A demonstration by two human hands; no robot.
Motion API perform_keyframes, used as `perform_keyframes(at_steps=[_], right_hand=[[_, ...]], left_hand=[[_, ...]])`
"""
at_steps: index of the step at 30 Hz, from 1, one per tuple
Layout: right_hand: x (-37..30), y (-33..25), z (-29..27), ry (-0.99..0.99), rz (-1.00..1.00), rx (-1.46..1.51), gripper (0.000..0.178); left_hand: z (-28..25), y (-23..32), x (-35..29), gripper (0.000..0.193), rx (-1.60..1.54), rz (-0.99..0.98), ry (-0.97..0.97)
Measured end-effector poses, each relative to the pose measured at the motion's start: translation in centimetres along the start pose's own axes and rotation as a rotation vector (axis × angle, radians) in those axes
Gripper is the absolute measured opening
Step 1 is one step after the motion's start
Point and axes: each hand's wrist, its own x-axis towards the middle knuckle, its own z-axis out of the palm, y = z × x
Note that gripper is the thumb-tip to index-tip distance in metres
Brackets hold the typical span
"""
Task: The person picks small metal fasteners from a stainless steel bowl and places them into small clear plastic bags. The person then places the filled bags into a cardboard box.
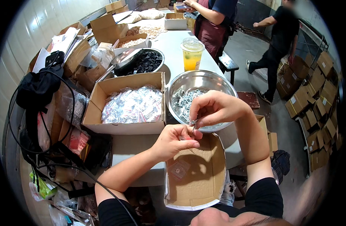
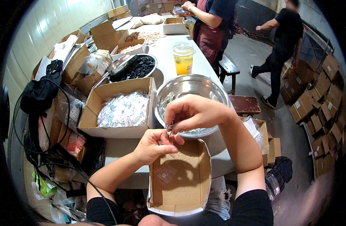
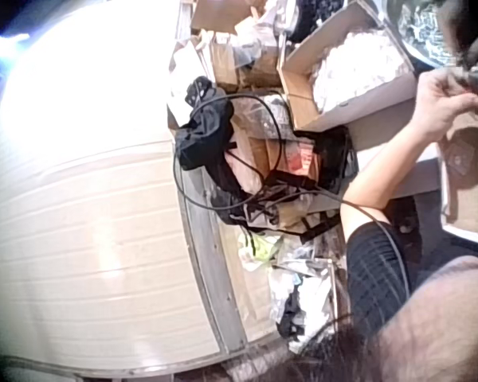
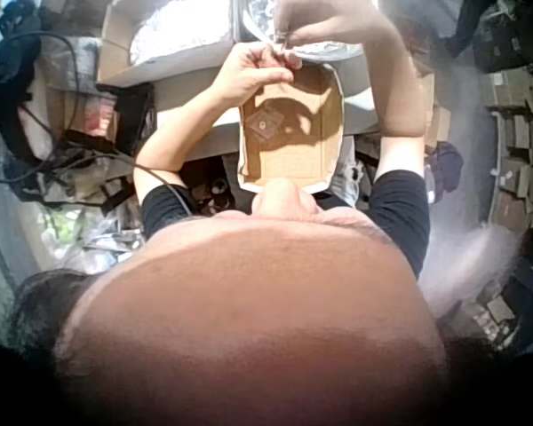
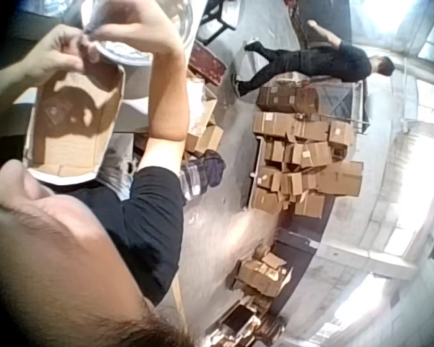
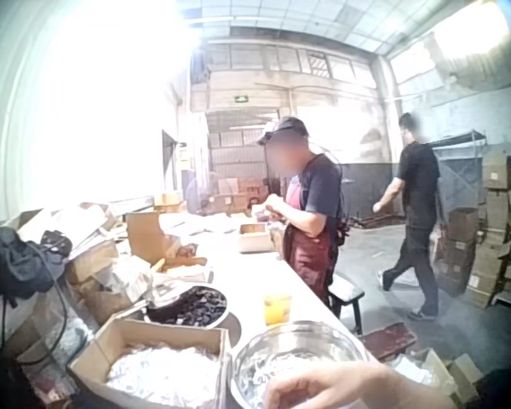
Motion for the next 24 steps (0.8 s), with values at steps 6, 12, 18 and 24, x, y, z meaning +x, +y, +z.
perform_keyframes(at_steps=[6,12,18,24], right_hand=[[0.9,-0.2,1.8,0.031,-0.055,-0.426,0.012],[0.4,-1.2,3.2,0.075,-0.059,-0.8,0.017],[0.7,-1.2,4.5,0.107,-0.092,-0.712,0.016],[0.5,-1.4,4.0,0.07,-0.198,-0.772,0.017]], left_hand=[[0.2,0.2,-0.1,0.015,0.158,-0.114,0.019],[0.1,0.5,0.0,0.02,0.159,-0.157,0.006],[0.9,0.4,-0.2,0.027,0.27,-0.008,0.074],[-0.7,-0.3,-0.5,0.032,0.124,-0.045,-0.09]])
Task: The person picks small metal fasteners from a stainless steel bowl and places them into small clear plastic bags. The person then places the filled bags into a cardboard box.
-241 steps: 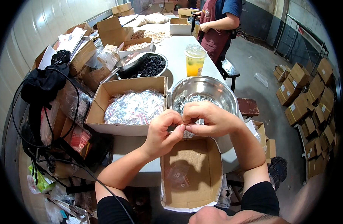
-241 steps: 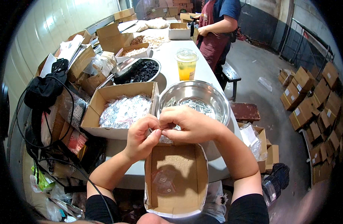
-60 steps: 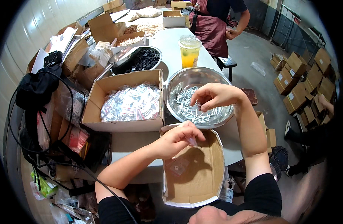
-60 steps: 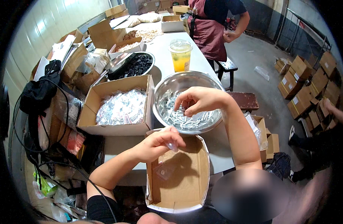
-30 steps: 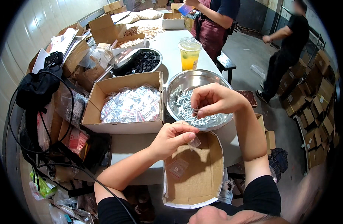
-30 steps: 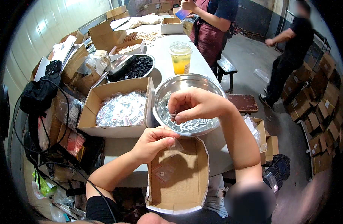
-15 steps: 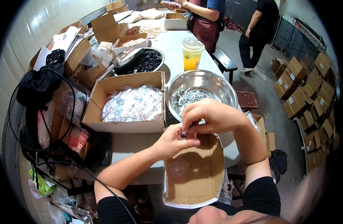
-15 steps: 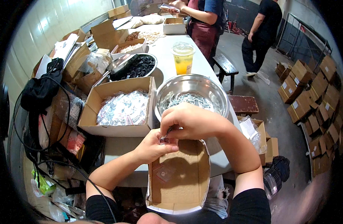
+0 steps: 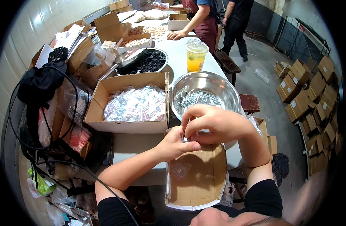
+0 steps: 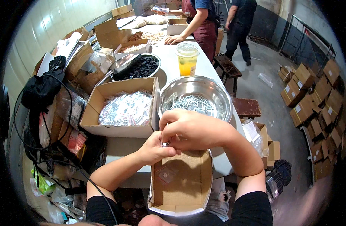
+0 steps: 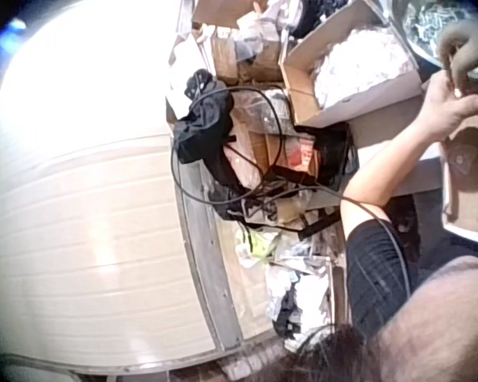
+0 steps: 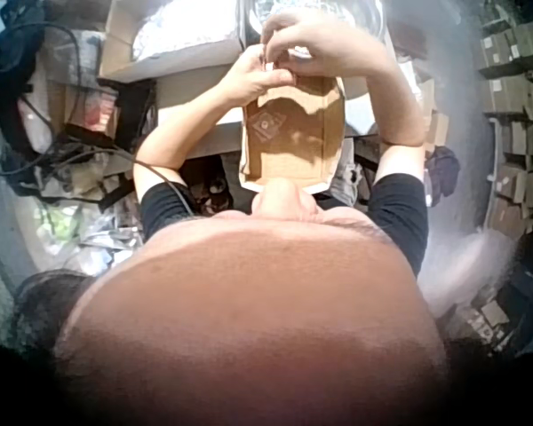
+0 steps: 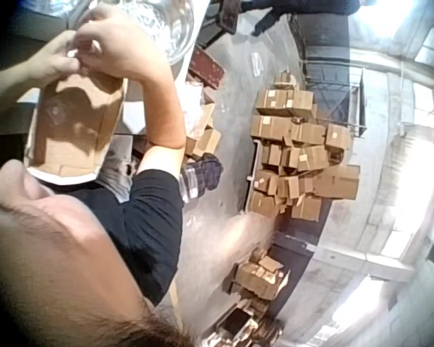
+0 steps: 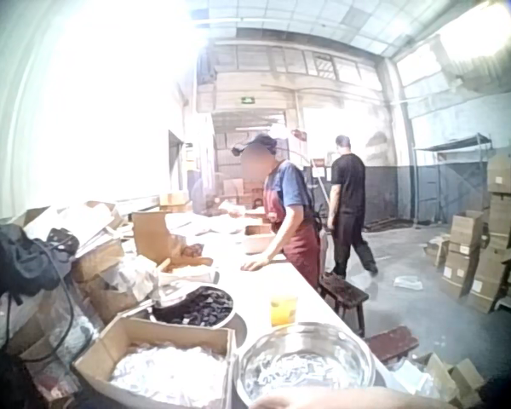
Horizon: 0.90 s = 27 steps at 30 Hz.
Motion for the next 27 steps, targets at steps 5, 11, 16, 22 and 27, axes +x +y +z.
perform_keyframes(at_steps=[5,11,16,22,27], right_hand=[[0.4,0.4,0.4,0.112,-0.029,-0.108,0.013],[0.2,-0.1,-1.7,0.052,0.392,0.176,0.015],[0.2,1.8,-0.7,0.073,0.376,0.234,0.02],[0.5,2.1,-0.3,0.022,0.304,0.251,0.018],[-0.2,3.7,-1.2,0.12,0.251,0.276,0.015]], left_hand=[[1.1,1.0,0.4,0.044,-0.086,0.202,0.123],[0.3,2.5,0.0,0.016,0.295,0.287,0.376],[0.5,2.8,-0.3,0.013,0.308,0.207,0.393],[0.3,3.0,-0.2,0.014,0.184,0.233,0.386],[-1.9,5.0,-0.2,0.009,0.1,0.469,0.601]])
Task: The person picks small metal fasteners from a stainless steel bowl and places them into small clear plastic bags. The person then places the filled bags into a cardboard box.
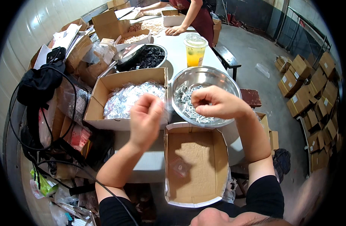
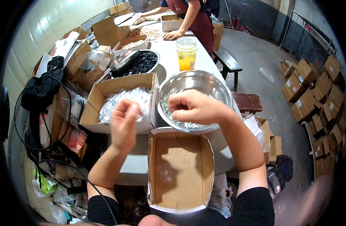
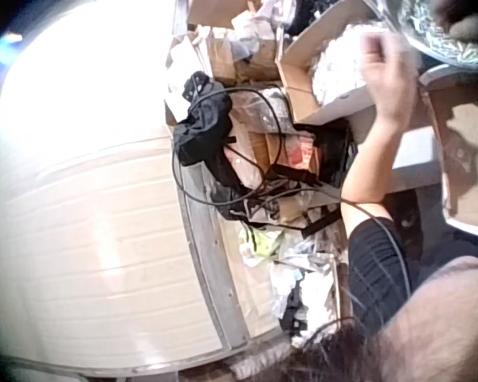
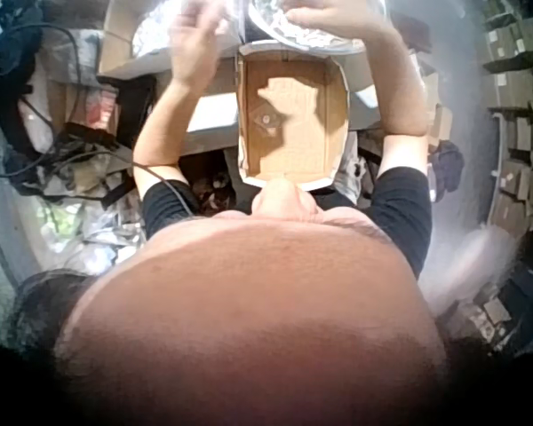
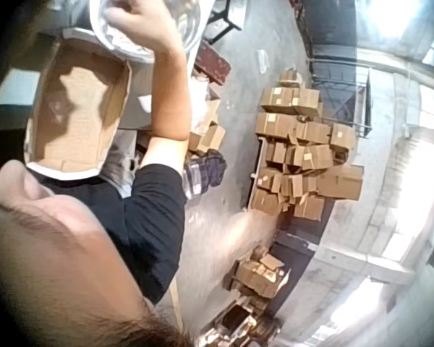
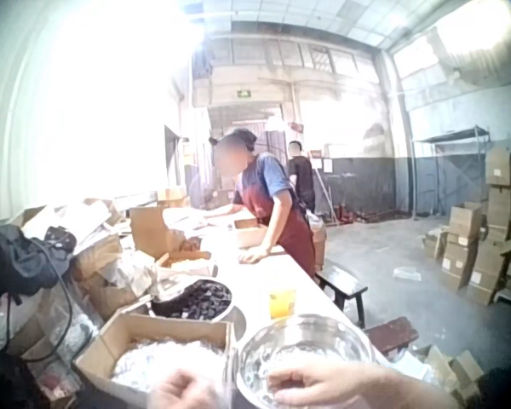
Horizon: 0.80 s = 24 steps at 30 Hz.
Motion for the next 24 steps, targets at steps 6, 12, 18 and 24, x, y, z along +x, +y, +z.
perform_keyframes(at_steps=[6,12,18,24], right_hand=[[0.0,4.3,-1.5,-0.18,0.403,-0.74,0.026],[0.0,6.3,-0.3,-0.425,0.625,-0.582,0.042],[0.2,6.0,-0.3,-0.519,0.552,-0.65,0.04],[0.2,5.5,-1.0,-0.548,0.532,-0.514,0.037]], left_hand=[[0.6,1.7,0.7,0.037,0.837,0.552,0.145],[2.7,1.4,-3.2,0.033,1.059,-0.114,-1.372],[3.0,-0.8,-5.1,0.039,1.316,0.003,-1.553],[3.0,-0.6,-5.2,0.026,1.167,-0.026,-1.496]])
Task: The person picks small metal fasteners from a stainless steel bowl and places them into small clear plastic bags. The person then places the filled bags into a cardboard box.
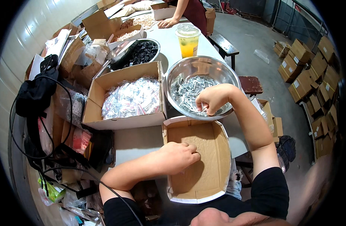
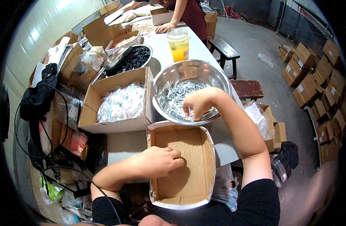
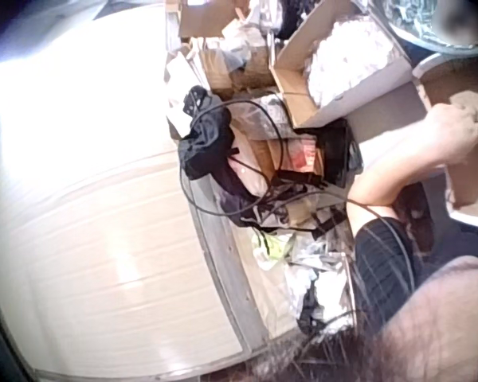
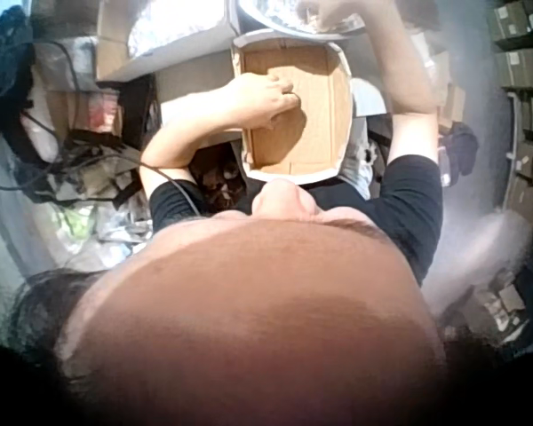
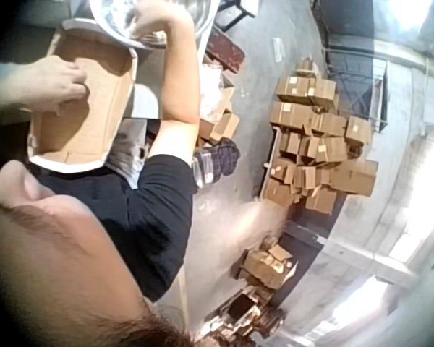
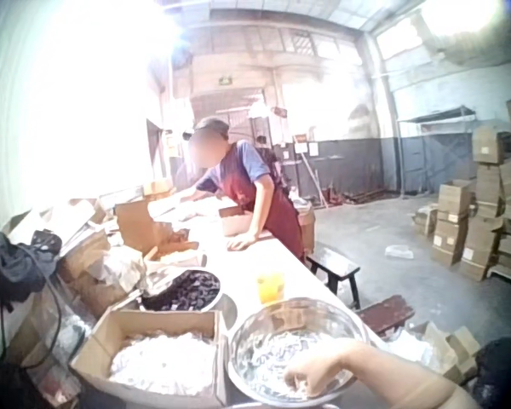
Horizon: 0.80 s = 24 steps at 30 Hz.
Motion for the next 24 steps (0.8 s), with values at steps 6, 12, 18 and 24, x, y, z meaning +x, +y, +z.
perform_keyframes(at_steps=[6,12,18,24], right_hand=[[0.7,1.3,-0.1,-0.023,-0.162,0.199,0.028],[-0.2,1.5,-1.1,0.033,-0.236,0.492,0.018],[-0.5,2.1,-1.4,0.168,-0.343,0.653,0.013],[-1.1,1.8,-1.9,0.125,-0.338,0.742,0.014]], left_hand=[[-0.3,-0.1,0.1,0.026,0.04,0.012,-0.109],[-2.7,-0.2,0.5,0.017,-0.319,-0.02,0.052],[-0.9,-0.9,1.2,0.015,-0.704,0.075,0.525],[0.2,-1.8,1.7,0.017,-0.864,0.046,0.63]])
